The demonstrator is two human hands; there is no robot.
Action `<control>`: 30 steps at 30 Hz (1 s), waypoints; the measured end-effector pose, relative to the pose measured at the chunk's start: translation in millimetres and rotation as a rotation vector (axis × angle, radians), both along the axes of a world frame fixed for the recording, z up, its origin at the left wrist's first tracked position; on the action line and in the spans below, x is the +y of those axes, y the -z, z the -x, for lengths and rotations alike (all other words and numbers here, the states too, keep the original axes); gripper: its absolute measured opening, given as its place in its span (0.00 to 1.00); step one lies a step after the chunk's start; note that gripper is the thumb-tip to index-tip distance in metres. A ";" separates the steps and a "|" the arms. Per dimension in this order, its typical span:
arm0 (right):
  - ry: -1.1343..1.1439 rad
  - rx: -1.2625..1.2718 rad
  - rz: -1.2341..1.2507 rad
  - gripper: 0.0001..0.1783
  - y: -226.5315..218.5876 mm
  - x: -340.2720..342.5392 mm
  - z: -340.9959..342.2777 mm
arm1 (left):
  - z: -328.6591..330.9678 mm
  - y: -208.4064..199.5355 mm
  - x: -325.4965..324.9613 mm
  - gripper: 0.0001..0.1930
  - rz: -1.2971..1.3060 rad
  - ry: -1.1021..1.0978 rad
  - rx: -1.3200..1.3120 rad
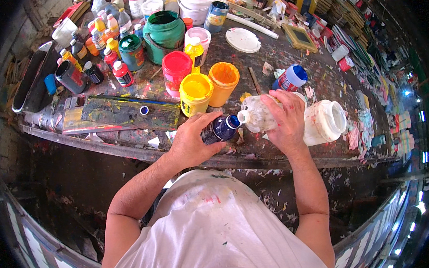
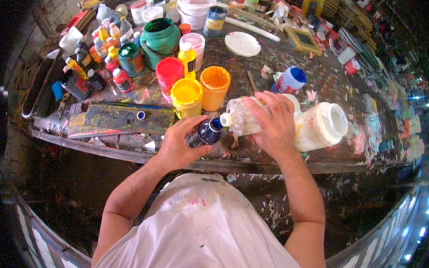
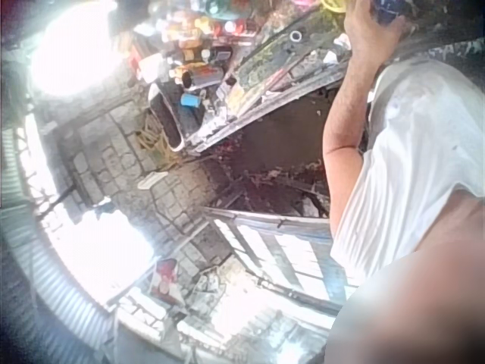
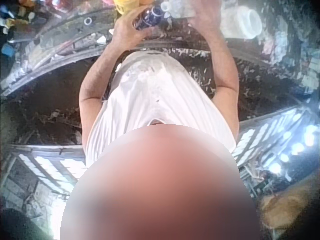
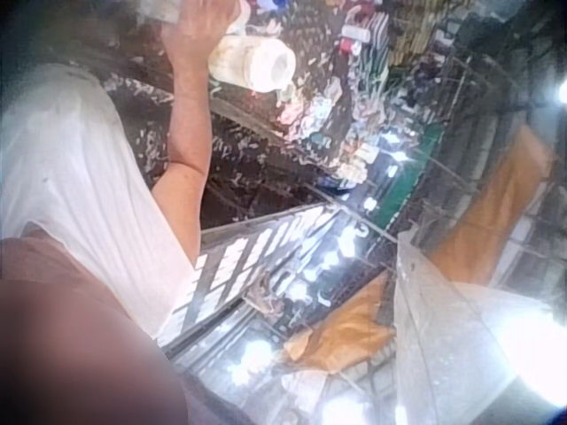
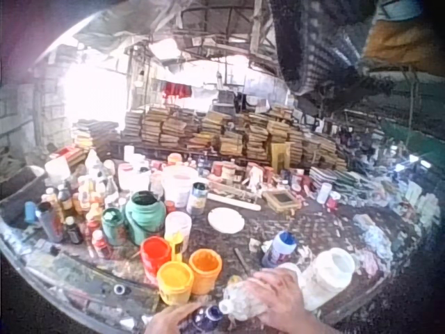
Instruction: The person pours orange paint into a yellow container and stirs it with a stick. They then add a white liquid from a large jug and continue mixing. Later, they pour a dark blue liquid into a blue container and stir it as well.
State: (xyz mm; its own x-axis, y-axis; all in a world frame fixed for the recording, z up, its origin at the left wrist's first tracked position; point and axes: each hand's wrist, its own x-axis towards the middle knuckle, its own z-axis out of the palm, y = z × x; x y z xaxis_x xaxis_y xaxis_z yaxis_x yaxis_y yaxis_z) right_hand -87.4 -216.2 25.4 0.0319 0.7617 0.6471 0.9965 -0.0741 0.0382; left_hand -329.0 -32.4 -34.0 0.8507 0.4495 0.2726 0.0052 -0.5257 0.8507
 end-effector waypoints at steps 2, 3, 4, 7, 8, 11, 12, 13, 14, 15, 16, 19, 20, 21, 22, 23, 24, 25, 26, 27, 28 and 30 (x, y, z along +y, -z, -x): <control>0.003 -0.023 0.008 0.51 -1.9 -0.3 0.6 | -0.4 0.5 0.3 0.41 -0.001 0.003 0.002; 0.006 -0.032 0.009 0.51 -2.9 -0.4 0.8 | -0.8 0.8 0.3 0.41 0.006 0.007 -0.008; 0.005 -0.037 0.011 0.51 -3.4 -0.5 1.1 | -0.9 1.1 0.3 0.41 0.007 0.009 -0.011; 0.009 -0.051 0.011 0.51 -5.1 -1.2 1.4 | -1.4 2.1 -0.3 0.41 0.012 0.012 -0.027; 0.011 -0.058 0.014 0.51 -5.8 -1.5 1.4 | -1.5 2.6 -0.6 0.41 0.014 0.013 -0.034; 0.008 -0.088 0.017 0.51 -7.3 -3.1 0.9 | -1.5 4.0 -1.3 0.41 0.011 0.012 -0.015; 0.009 -0.094 0.023 0.51 -8.0 -3.8 0.8 | -1.6 4.5 -1.2 0.41 0.010 0.016 -0.019; 0.011 -0.108 0.027 0.51 -8.8 -4.3 0.7 | -1.8 5.1 -1.2 0.41 0.009 0.019 -0.022; 0.016 -0.117 0.038 0.51 -9.4 -5.0 0.7 | -1.8 5.6 -1.2 0.41 0.009 0.022 -0.026; 0.020 -0.122 0.044 0.51 -10.3 -5.4 0.8 | -2.0 6.0 -1.2 0.41 -0.010 0.019 -0.033; 0.022 -0.128 0.053 0.51 -10.9 -5.9 1.0 | -2.0 6.4 -1.4 0.42 -0.028 0.015 -0.039; 0.022 -0.136 0.063 0.51 -13.4 -6.2 1.8 | -2.0 6.6 -2.1 0.43 -0.051 0.005 -0.041; 0.022 -0.142 0.061 0.51 -14.4 -6.1 2.0 | -2.0 6.4 -2.2 0.43 -0.059 0.002 -0.042; 0.022 -0.148 0.060 0.51 -15.1 -6.0 2.3 | -1.9 6.0 -2.3 0.42 -0.051 0.003 -0.035; 0.022 -0.153 0.064 0.51 -16.0 -5.9 2.6 | -1.8 5.5 -2.3 0.42 -0.048 0.003 -0.029; 0.023 -0.158 0.068 0.50 -16.8 -5.9 2.9 | -1.8 4.9 -2.3 0.42 -0.052 0.003 -0.032; 0.022 -0.159 0.067 0.49 -17.6 -5.9 3.1 | -1.5 4.2 -2.2 0.42 -0.033 0.006 -0.015; 0.026 -0.170 0.072 0.48 -18.3 -5.9 3.3 | -1.3 3.6 -2.0 0.41 -0.019 0.010 -0.005; 0.028 -0.176 0.073 0.47 -18.9 -6.0 3.5 | -1.4 3.0 -1.8 0.40 -0.006 0.015 0.005; 0.031 -0.182 0.075 0.46 -19.5 -6.0 3.7 | -1.4 2.5 -1.7 0.40 -0.008 0.015 0.004; 0.032 -0.176 0.077 0.44 -19.8 -6.1 3.9 | -1.4 2.1 -1.7 0.40 -0.010 0.013 0.004; 0.031 -0.169 0.079 0.40 -20.2 -6.0 4.1 | -1.4 1.5 -1.8 0.40 -0.005 0.011 0.004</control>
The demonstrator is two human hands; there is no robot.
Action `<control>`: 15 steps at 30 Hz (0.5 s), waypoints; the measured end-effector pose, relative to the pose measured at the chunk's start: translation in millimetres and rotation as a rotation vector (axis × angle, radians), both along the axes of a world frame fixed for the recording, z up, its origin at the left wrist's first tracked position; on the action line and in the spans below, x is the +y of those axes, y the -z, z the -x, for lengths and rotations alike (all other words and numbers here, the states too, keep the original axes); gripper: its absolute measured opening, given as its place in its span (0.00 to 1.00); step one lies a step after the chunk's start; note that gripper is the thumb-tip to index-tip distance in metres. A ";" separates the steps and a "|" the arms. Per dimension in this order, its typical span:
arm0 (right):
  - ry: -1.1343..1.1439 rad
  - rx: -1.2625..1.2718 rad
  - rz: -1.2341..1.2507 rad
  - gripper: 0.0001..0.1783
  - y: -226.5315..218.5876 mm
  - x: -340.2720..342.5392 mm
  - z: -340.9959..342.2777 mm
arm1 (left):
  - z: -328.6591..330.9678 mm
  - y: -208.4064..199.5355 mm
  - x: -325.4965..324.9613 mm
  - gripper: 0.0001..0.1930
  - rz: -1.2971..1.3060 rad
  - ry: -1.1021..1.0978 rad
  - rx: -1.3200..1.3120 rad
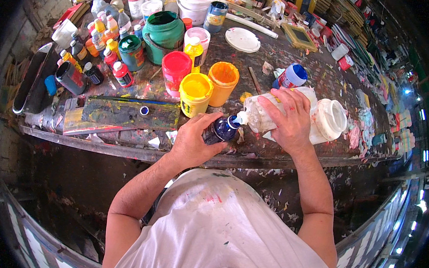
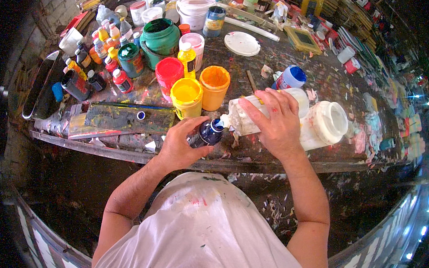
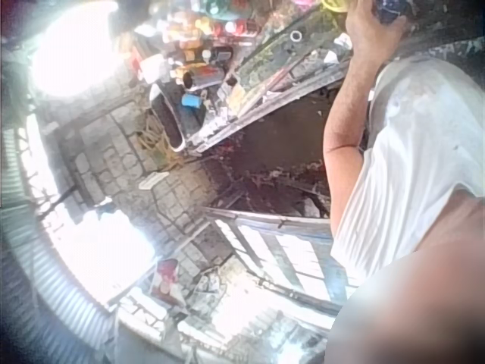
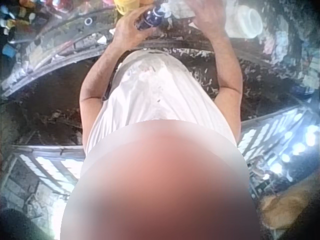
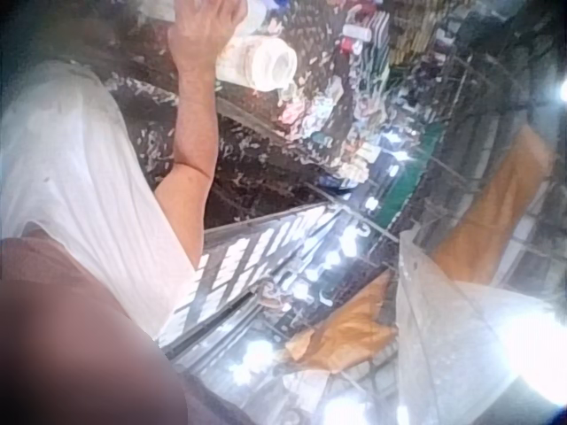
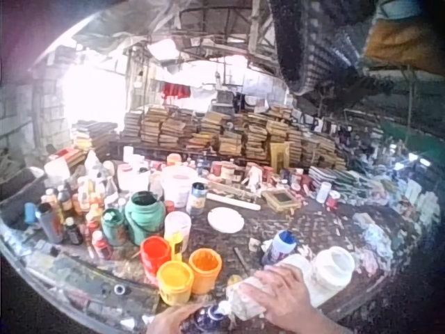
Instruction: The person pours orange paint into a yellow container and stirs it with a stick. They then add a white liquid from a large jug and continue mixing. Later, they pour a dark blue liquid into a blue container and stir it as well.
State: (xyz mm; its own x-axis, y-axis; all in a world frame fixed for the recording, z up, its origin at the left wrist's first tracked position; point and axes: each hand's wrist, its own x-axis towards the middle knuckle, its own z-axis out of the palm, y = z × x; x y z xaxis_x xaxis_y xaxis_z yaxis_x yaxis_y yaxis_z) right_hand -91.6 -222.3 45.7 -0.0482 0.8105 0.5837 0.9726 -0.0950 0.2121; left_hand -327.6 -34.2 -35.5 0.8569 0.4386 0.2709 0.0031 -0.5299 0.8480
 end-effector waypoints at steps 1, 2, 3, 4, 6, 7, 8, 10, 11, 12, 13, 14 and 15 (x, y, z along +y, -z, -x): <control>0.002 -0.001 -0.005 0.39 0.1 0.1 0.0 | 0.0 -0.2 -0.2 0.40 0.006 -0.001 0.001; 0.000 -0.011 -0.012 0.38 0.1 0.4 0.0 | -0.1 -0.2 -0.2 0.40 0.009 -0.001 0.002; 0.005 -0.018 -0.011 0.37 0.4 0.7 -0.1 | -0.2 -0.2 -0.2 0.40 0.010 -0.002 0.004; -0.001 -0.016 -0.022 0.36 0.6 1.1 -0.3 | -0.3 -0.2 -0.1 0.40 0.007 -0.002 0.007; -0.003 -0.009 -0.026 0.35 1.5 1.6 -0.7 | -0.7 0.1 0.1 0.40 0.007 -0.002 0.009; 0.000 -0.009 -0.026 0.35 1.8 1.7 -0.8 | -0.9 0.4 0.3 0.40 0.009 -0.001 0.008; 0.002 -0.008 -0.025 0.35 2.3 1.7 -0.9 | -1.2 0.7 0.5 0.40 0.011 -0.001 0.007; 0.008 -0.011 -0.021 0.35 2.9 1.3 -1.0 | -2.0 1.4 0.9 0.41 -0.028 -0.005 -0.006; 0.011 -0.014 -0.019 0.35 2.9 1.0 -1.1 | -2.4 1.8 1.1 0.42 -0.051 -0.008 -0.007; 0.015 -0.017 -0.016 0.35 3.1 0.6 -1.2 | -3.0 2.2 1.3 0.42 -0.049 -0.004 -0.017; 0.016 -0.020 -0.015 0.35 3.1 0.2 -1.3 | -3.4 2.6 1.4 0.42 -0.051 -0.002 -0.020; 0.017 -0.023 -0.015 0.35 3.0 -0.4 -1.5 | -3.9 2.9 1.5 0.42 -0.054 -0.003 -0.026; 0.020 -0.024 -0.012 0.35 3.0 -0.9 -1.6 | -4.3 3.2 1.5 0.41 -0.033 0.003 -0.020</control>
State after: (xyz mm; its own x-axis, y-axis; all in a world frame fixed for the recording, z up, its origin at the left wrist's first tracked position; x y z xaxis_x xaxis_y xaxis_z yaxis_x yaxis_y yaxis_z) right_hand -90.0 -223.2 42.6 -0.0462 0.8042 0.5925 0.9651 -0.1170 0.2341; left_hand -323.3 -32.6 -38.8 0.8523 0.4267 0.3026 -0.0154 -0.5576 0.8299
